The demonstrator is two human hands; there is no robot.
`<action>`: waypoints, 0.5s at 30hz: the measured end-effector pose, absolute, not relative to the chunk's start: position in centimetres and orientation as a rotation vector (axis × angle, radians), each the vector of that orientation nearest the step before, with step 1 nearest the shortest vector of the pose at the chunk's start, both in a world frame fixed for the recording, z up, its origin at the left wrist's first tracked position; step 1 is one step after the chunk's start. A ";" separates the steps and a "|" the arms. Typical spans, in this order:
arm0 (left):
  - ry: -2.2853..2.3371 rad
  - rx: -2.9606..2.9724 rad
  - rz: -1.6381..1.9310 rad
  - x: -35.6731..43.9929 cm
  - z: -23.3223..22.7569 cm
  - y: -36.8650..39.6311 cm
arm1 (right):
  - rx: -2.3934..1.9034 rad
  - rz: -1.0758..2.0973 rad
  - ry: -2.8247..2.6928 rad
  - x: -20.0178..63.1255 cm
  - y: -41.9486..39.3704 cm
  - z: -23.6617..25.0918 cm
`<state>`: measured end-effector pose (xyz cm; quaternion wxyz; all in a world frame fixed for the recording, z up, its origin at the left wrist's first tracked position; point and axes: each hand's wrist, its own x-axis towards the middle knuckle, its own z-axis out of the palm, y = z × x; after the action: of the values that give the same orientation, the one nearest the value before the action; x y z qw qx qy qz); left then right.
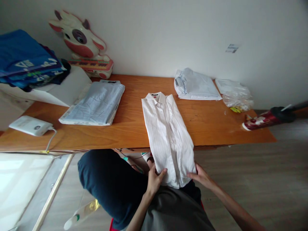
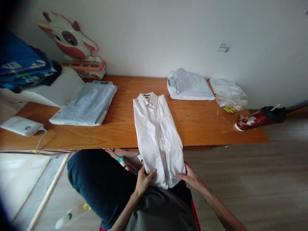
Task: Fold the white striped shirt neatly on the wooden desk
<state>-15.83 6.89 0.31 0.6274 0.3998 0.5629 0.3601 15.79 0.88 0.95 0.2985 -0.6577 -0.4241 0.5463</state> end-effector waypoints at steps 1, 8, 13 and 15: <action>1.295 0.909 0.840 -15.8 0.4 6.7 | -1.789 1.353 -1.138 16.0 0.7 0.9; 1.313 0.929 0.815 -15.1 -0.1 5.7 | -1.743 0.300 -1.717 13.8 -0.2 -0.6; 1.328 0.958 0.771 -15.0 0.4 4.9 | -1.604 0.465 -2.170 10.1 0.8 -2.0; 1.331 0.947 0.812 -15.3 1.1 4.6 | -1.576 0.484 -2.195 9.7 0.9 -2.2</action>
<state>-15.34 4.65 1.11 0.6121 0.4103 0.5771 0.3520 9.73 0.95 -2.22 0.1969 -0.5628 -0.7839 0.1730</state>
